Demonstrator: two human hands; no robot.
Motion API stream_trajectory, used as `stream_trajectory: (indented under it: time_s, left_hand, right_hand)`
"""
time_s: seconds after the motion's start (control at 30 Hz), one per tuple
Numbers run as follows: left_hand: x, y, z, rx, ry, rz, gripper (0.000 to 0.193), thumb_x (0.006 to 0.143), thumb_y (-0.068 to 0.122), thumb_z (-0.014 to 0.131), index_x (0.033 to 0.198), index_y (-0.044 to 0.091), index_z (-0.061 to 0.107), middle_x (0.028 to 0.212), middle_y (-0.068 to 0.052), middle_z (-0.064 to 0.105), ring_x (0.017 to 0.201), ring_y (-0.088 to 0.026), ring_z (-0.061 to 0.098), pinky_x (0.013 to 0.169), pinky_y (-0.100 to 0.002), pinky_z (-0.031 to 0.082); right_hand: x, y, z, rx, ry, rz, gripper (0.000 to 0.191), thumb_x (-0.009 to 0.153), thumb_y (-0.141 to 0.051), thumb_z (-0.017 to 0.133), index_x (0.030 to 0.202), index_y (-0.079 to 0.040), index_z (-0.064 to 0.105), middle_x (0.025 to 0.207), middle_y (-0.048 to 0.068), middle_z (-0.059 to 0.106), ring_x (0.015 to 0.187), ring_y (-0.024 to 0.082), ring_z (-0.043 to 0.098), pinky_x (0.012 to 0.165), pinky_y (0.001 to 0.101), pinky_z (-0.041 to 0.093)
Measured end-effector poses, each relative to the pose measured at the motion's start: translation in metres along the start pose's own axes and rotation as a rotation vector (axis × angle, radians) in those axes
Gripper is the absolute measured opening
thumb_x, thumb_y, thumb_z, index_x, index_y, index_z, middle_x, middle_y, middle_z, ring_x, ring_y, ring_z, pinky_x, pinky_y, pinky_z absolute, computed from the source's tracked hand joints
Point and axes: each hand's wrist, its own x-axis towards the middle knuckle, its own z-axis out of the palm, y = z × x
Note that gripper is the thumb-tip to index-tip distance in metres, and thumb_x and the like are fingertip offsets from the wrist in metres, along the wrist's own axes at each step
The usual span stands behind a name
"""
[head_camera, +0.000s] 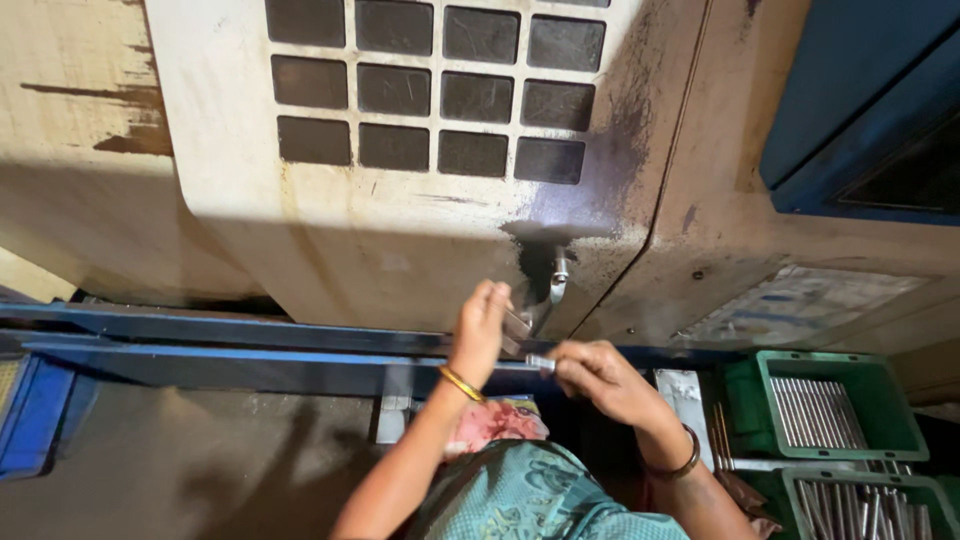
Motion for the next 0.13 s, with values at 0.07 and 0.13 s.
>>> stream_trajectory:
  time_s: [0.07, 0.13]
  left_hand:
    - [0.002, -0.009, -0.013, -0.015, 0.000, -0.003, 0.037, 0.112, 0.036, 0.050, 0.090, 0.007, 0.056, 0.076, 0.002, 0.050, 0.072, -0.006, 0.048, 0.064, -0.027, 0.045]
    - [0.004, -0.017, -0.010, -0.204, 0.058, -0.214, 0.039, 0.113, 0.038, 0.050, 0.090, 0.008, 0.058, 0.075, 0.000, 0.050, 0.068, -0.008, 0.046, 0.060, -0.027, 0.040]
  right_hand:
    - [0.002, -0.011, 0.008, -0.231, 0.228, -0.122, 0.028, 0.108, -0.026, 0.053, 0.107, -0.001, 0.066, 0.069, -0.003, 0.062, 0.063, 0.007, 0.060, 0.058, 0.0239, 0.048]
    - [0.007, -0.022, 0.009, -0.035, 0.256, 0.004, 0.029, 0.107, -0.026, 0.055, 0.112, -0.003, 0.070, 0.077, 0.001, 0.062, 0.068, 0.011, 0.054, 0.060, 0.0253, 0.045]
